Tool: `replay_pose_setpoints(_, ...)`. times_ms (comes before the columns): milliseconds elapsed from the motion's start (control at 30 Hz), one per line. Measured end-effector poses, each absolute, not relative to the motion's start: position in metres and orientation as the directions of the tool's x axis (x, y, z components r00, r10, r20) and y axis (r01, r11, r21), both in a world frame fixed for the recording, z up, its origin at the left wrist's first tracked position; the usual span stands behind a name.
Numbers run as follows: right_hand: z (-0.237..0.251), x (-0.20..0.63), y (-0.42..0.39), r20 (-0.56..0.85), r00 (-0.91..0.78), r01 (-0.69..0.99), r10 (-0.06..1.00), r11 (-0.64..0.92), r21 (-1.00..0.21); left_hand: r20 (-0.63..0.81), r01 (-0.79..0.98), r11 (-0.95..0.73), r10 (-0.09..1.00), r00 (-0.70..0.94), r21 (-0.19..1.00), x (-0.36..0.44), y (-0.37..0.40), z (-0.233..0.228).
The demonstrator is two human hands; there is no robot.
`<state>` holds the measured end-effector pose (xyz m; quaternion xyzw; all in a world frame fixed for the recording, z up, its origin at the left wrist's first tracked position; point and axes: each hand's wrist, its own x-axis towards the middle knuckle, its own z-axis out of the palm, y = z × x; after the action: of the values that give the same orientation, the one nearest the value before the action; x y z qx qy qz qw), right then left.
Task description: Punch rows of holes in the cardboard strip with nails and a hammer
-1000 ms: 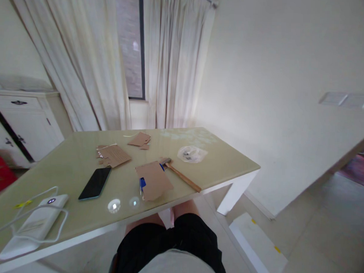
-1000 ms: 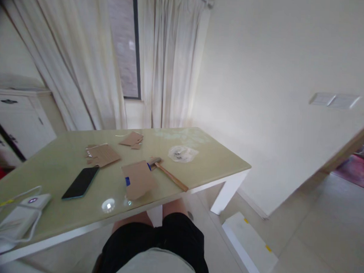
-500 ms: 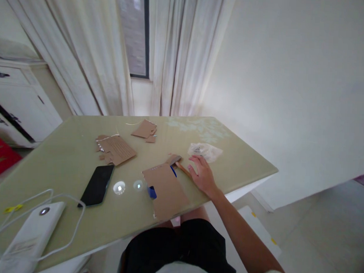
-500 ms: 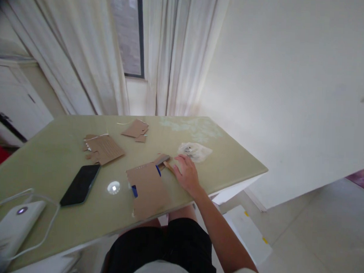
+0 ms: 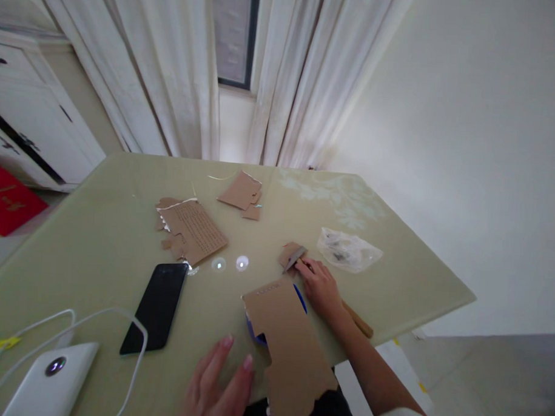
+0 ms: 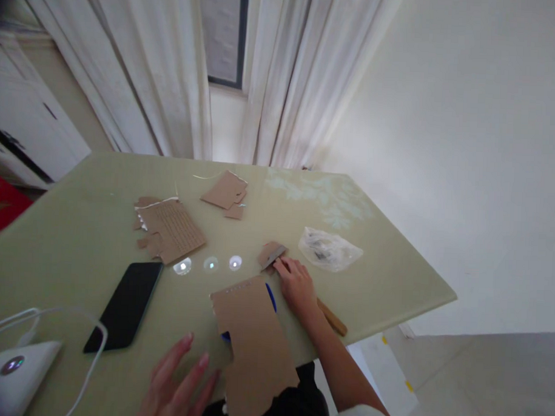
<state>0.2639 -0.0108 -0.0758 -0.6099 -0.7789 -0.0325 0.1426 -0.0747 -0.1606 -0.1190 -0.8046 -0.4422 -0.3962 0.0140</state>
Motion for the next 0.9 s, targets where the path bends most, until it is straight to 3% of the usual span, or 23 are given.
replay_pose_setpoints(267,-0.067,0.284,0.062,0.250,-0.135,0.972,0.959,0.177,-0.153,0.453,0.735,-0.562,0.805,0.382,0.380,-0.049,-0.106,-0.087)
replay_pose_setpoints(433,-0.069,0.288,0.098,0.275,-0.097,0.953,0.956,0.169,-0.252,0.368,0.697,-0.565,0.822,0.434,0.441,-0.036,-0.084,-0.080)
replay_pose_setpoints(667,-0.070,0.290,0.090,0.349,-0.070,0.779,0.935,0.270,-0.566,0.270,0.623,-0.439,0.896,0.351,0.647,-0.013,-0.030,-0.073)
replay_pose_setpoints(900,-0.065,0.266,0.070,0.224,-0.168,0.408,0.960,0.275,-0.871,0.356,0.554,-0.438,0.899,0.255,0.708,0.001,-0.021,-0.088)
